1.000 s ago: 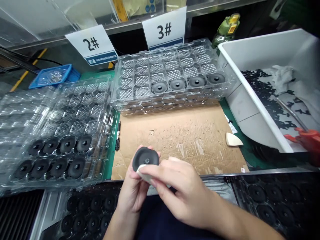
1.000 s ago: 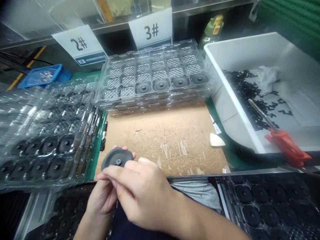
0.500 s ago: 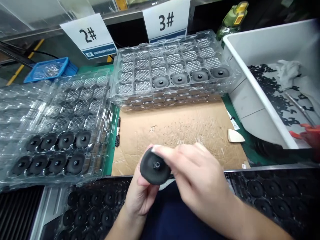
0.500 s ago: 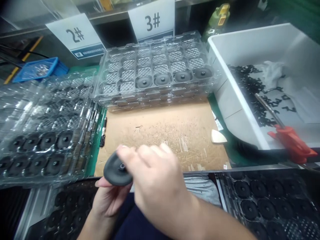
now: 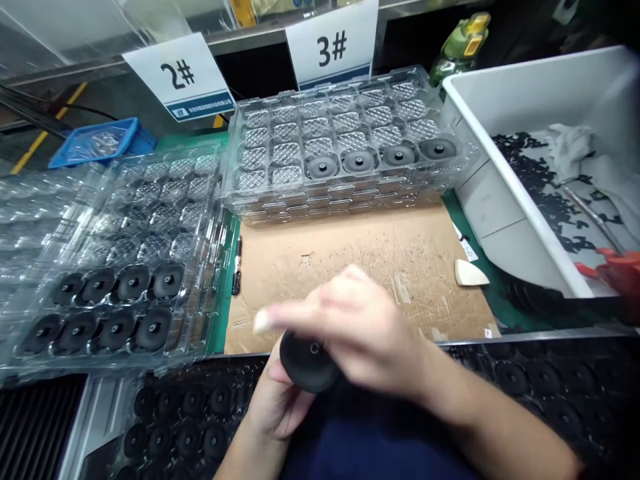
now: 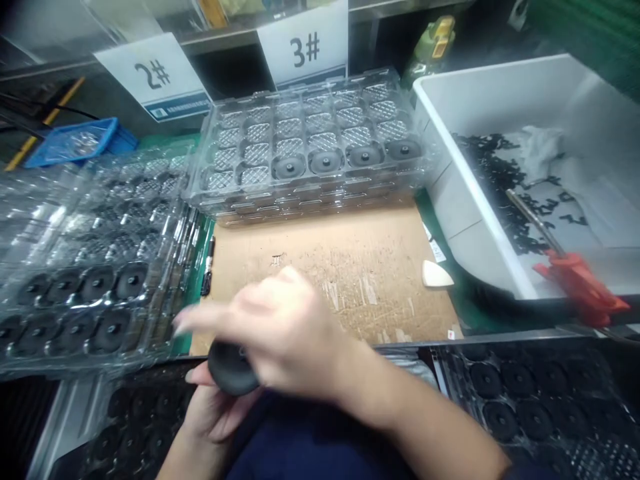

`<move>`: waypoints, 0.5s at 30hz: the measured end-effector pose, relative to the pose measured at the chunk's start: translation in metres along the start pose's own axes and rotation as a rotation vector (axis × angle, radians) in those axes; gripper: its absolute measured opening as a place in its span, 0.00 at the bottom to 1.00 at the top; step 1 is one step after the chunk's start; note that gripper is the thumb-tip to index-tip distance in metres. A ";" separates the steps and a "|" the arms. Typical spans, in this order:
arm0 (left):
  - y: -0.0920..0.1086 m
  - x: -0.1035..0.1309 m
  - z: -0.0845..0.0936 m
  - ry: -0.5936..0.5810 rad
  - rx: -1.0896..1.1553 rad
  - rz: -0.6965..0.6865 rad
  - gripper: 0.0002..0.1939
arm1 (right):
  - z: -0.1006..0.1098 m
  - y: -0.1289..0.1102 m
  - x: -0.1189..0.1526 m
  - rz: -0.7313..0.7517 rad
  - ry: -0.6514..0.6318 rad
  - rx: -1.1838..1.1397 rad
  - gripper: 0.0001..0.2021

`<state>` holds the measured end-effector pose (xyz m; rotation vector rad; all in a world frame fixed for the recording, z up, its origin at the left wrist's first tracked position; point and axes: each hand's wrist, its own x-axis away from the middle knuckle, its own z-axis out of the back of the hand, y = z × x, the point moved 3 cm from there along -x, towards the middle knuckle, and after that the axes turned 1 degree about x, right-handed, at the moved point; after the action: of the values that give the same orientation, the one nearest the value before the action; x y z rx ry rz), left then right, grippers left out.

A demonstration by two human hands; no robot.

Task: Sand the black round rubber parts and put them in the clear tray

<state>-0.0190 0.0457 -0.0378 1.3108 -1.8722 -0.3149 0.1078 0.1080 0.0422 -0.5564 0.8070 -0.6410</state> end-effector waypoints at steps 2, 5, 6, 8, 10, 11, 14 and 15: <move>0.001 0.000 -0.005 -0.129 0.075 0.054 0.28 | 0.004 0.028 0.007 -0.260 0.116 0.000 0.13; 0.006 0.001 -0.008 -0.265 0.191 0.056 0.24 | -0.008 0.061 0.037 -0.503 0.125 0.025 0.14; 0.007 0.001 -0.007 -0.279 0.204 0.048 0.24 | -0.017 0.068 0.050 -0.523 0.078 0.026 0.14; 0.007 0.000 -0.005 -0.275 0.213 0.045 0.25 | -0.036 0.076 0.076 -0.524 -0.017 0.021 0.14; 0.006 -0.001 -0.004 -0.251 0.214 0.050 0.27 | -0.049 0.080 0.094 -0.522 -0.070 0.014 0.13; 0.005 -0.002 -0.004 -0.243 0.213 0.055 0.27 | -0.049 0.079 0.097 -0.531 -0.072 0.017 0.13; 0.004 -0.004 -0.006 -0.240 0.199 0.059 0.27 | -0.029 0.066 0.082 -0.596 0.016 0.038 0.13; 0.003 -0.004 -0.007 -0.230 0.189 0.054 0.27 | -0.018 0.056 0.071 -0.604 0.081 0.042 0.14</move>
<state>-0.0156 0.0524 -0.0334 1.3949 -2.1705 -0.2749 0.1476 0.0923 -0.0394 -0.7462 0.6970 -1.2377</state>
